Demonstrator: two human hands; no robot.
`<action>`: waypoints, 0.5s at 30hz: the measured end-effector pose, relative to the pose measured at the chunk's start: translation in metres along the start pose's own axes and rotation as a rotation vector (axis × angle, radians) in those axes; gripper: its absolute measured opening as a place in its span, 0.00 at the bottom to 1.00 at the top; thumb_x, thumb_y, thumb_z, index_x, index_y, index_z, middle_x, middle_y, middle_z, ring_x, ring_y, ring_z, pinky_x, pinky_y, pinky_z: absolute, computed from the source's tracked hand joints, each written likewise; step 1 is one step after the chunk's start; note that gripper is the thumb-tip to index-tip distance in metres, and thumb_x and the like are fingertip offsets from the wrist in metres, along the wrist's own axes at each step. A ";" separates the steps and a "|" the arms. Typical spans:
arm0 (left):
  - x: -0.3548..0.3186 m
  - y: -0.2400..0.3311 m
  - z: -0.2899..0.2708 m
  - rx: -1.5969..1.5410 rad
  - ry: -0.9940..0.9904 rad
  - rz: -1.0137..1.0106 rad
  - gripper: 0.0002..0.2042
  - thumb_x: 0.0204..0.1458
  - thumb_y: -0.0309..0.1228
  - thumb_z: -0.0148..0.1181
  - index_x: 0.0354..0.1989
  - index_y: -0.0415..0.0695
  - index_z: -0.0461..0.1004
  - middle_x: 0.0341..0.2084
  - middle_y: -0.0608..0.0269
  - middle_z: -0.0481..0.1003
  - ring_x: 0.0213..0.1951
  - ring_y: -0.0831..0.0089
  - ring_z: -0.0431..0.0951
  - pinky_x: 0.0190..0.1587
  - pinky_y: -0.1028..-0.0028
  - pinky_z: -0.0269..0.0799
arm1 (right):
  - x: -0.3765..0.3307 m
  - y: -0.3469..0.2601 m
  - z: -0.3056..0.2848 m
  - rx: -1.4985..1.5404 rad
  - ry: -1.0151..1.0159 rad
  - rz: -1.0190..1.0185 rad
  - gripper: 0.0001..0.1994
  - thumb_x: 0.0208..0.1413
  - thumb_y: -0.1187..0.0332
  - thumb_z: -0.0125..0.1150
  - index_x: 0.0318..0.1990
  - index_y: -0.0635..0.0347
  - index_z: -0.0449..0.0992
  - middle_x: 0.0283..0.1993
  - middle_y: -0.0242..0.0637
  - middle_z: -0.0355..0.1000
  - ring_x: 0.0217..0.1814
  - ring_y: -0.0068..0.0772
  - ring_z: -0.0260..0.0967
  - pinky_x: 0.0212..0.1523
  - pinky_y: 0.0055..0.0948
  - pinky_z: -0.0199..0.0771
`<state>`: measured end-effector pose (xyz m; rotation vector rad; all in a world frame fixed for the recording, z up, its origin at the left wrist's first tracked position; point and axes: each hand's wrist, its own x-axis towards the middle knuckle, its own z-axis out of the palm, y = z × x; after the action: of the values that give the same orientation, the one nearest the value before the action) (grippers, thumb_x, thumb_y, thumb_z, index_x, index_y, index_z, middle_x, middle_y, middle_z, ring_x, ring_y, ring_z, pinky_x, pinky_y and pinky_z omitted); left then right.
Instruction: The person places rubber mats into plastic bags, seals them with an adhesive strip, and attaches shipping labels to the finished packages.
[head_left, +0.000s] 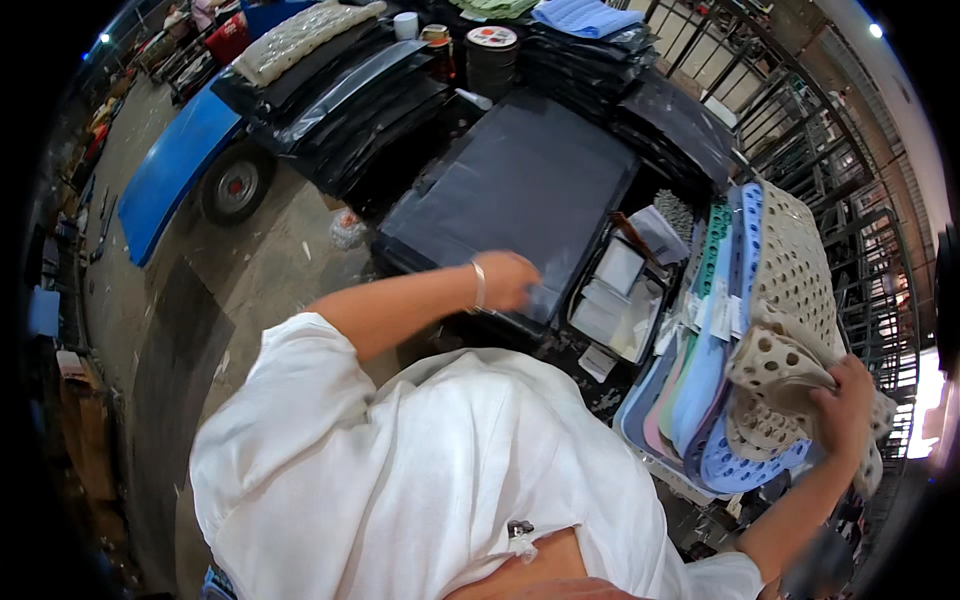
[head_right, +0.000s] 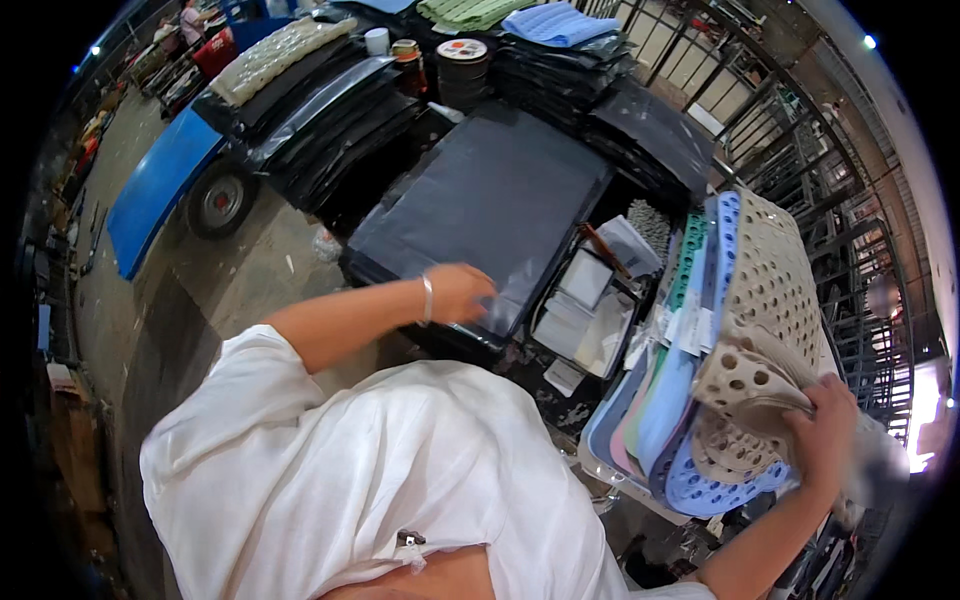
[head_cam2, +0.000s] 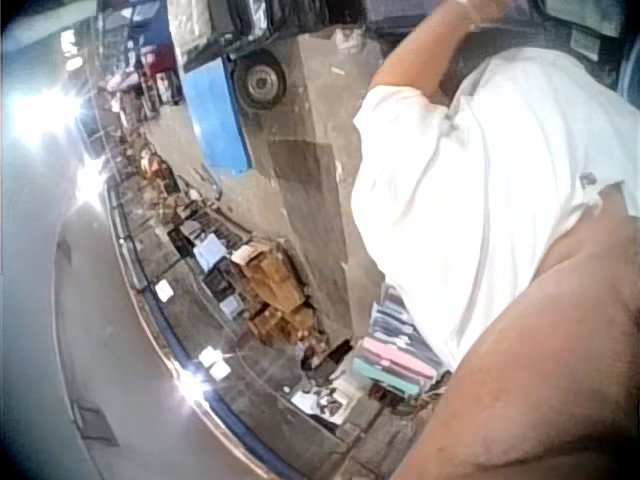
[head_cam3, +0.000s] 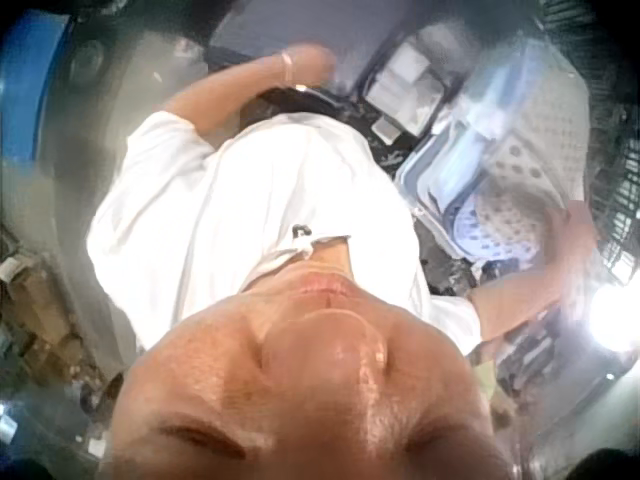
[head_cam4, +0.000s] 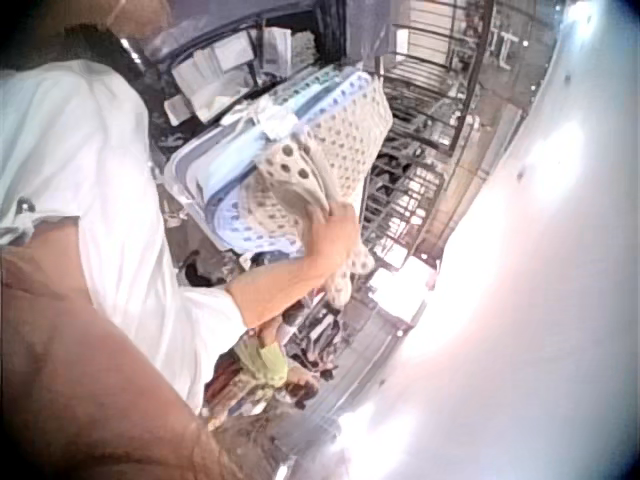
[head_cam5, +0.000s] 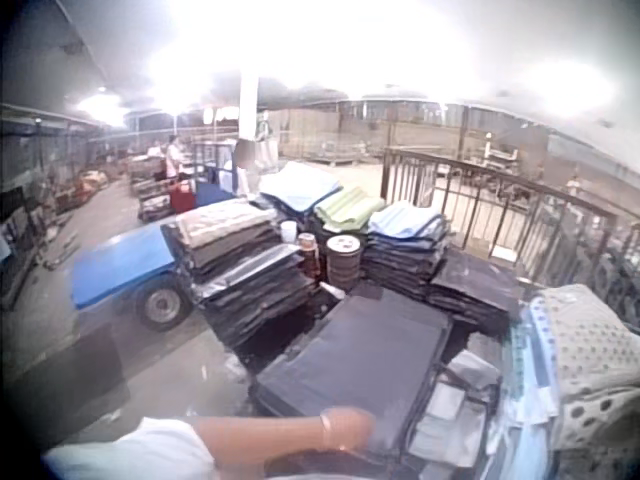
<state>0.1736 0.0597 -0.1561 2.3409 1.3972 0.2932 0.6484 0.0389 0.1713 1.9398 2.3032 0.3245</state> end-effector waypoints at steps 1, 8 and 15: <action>-0.019 -0.040 0.004 0.082 -0.065 -0.187 0.18 0.49 0.35 0.60 0.49 0.45 0.76 0.54 0.57 0.73 0.56 0.56 0.71 0.57 0.62 0.69 | -0.008 -0.036 -0.019 -0.044 -0.013 0.090 0.17 0.39 0.68 0.69 0.40 0.63 0.78 0.48 0.47 0.70 0.55 0.52 0.64 0.58 0.43 0.62; -0.074 -0.127 0.018 0.495 -0.132 -0.036 0.30 0.49 0.28 0.56 0.65 0.43 0.61 0.67 0.52 0.57 0.66 0.56 0.59 0.62 0.64 0.64 | -0.015 -0.169 0.059 0.136 0.226 0.116 0.23 0.52 0.60 0.65 0.51 0.66 0.74 0.63 0.57 0.63 0.68 0.57 0.57 0.67 0.46 0.55; -0.047 -0.165 0.019 0.379 0.022 0.029 0.13 0.50 0.33 0.56 0.43 0.44 0.77 0.47 0.52 0.76 0.49 0.54 0.75 0.45 0.61 0.75 | -0.006 -0.347 0.135 0.474 0.171 -0.255 0.18 0.45 0.60 0.69 0.39 0.62 0.76 0.44 0.50 0.68 0.47 0.54 0.67 0.46 0.44 0.69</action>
<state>0.0271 0.0841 -0.2442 2.6668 1.5418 0.0640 0.3466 -0.0098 -0.0410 1.8143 2.9143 -0.0971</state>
